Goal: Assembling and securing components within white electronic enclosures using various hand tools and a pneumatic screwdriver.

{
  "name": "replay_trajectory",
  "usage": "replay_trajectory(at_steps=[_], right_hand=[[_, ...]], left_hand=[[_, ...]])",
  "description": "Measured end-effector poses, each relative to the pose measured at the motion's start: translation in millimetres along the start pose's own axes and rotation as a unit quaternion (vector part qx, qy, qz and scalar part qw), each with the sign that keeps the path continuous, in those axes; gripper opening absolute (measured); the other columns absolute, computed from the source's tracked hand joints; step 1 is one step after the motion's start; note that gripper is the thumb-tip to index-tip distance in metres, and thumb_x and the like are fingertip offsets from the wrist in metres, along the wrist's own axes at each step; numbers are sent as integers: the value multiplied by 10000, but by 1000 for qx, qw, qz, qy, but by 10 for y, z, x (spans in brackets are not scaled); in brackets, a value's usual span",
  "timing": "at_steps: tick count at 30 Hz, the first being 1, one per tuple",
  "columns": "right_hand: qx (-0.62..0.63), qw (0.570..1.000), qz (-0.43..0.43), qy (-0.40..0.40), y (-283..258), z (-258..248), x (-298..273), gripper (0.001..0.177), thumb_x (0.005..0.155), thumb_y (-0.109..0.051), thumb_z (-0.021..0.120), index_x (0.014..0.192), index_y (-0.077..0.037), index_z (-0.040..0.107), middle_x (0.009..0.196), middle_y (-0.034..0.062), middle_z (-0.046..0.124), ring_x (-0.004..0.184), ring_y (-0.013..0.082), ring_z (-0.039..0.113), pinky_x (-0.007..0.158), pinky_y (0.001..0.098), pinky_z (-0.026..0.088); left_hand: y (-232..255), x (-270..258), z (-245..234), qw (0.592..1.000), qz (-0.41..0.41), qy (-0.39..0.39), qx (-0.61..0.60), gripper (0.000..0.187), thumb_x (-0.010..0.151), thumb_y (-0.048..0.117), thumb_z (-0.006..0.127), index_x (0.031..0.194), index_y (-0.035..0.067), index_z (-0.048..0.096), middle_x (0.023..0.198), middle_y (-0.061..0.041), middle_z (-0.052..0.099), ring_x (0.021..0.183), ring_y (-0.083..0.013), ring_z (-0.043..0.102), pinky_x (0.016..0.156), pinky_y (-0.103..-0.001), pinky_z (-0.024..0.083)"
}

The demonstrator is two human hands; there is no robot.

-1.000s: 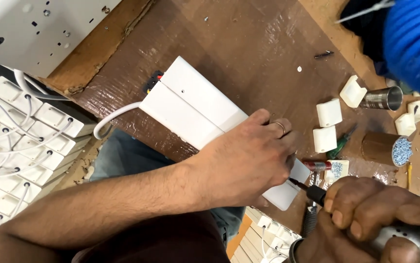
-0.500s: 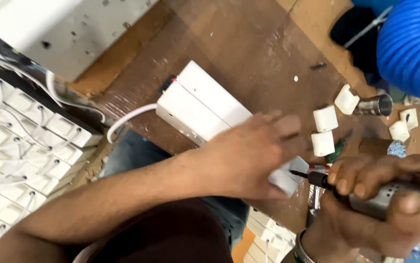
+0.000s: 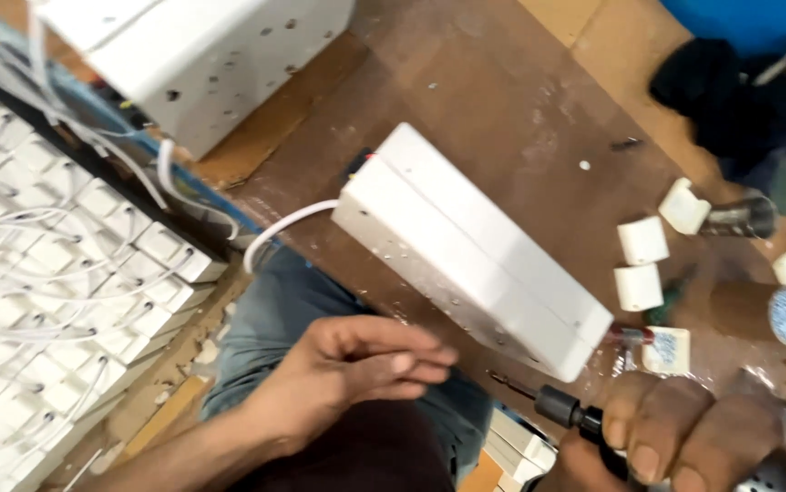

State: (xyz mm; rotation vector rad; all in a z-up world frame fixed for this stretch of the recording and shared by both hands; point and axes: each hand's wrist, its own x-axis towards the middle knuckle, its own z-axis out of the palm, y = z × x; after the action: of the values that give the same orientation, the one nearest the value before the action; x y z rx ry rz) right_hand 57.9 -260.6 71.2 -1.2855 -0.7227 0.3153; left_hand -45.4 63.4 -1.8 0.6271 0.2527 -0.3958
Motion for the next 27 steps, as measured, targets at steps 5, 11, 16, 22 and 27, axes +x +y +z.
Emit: replay_trajectory(at_steps=[5,11,16,22,27], right_hand=[[11,999,-33,26,303,165,173,301,904,-45,767,1012,-211,540,888,-25,586,750,109,599,680,333,513],[-50,997,12,-65,286,-67,464,448,769,166,691,983,-192,527,903,-19,605,632,73,544,642,258,509],[27,989,62,-135,627,-806,240,168,966,38,565,959,-129,585,910,15,639,686,121,581,631,302,526],[-1,998,3,-69,473,229,598,252,900,36,734,982,-136,570,964,-47,584,768,102,591,694,303,524],[-2,987,18,-158,236,260,925,151,932,-51,649,1013,-147,565,967,-70,601,897,133,614,836,343,539]], left_hand=[[143,21,61,992,65,-96,-44,331,1028,39,572,1348,-21,632,1373,-150,676,1267,-229,671,1043,-344,576],[126,123,-55,990,81,-94,-59,332,1049,90,610,1362,-22,613,1251,-175,713,1125,-232,723,909,-317,615],[57,173,-165,996,85,-1,-25,247,981,133,711,1153,-36,658,1038,-175,777,900,-208,770,730,-275,634],[23,187,-263,995,101,14,11,194,975,111,771,1052,-49,690,930,-177,756,804,-206,739,680,-299,618],[150,134,-201,989,140,-54,20,232,977,112,733,1173,-11,749,1063,-97,784,999,-167,761,882,-300,633]])
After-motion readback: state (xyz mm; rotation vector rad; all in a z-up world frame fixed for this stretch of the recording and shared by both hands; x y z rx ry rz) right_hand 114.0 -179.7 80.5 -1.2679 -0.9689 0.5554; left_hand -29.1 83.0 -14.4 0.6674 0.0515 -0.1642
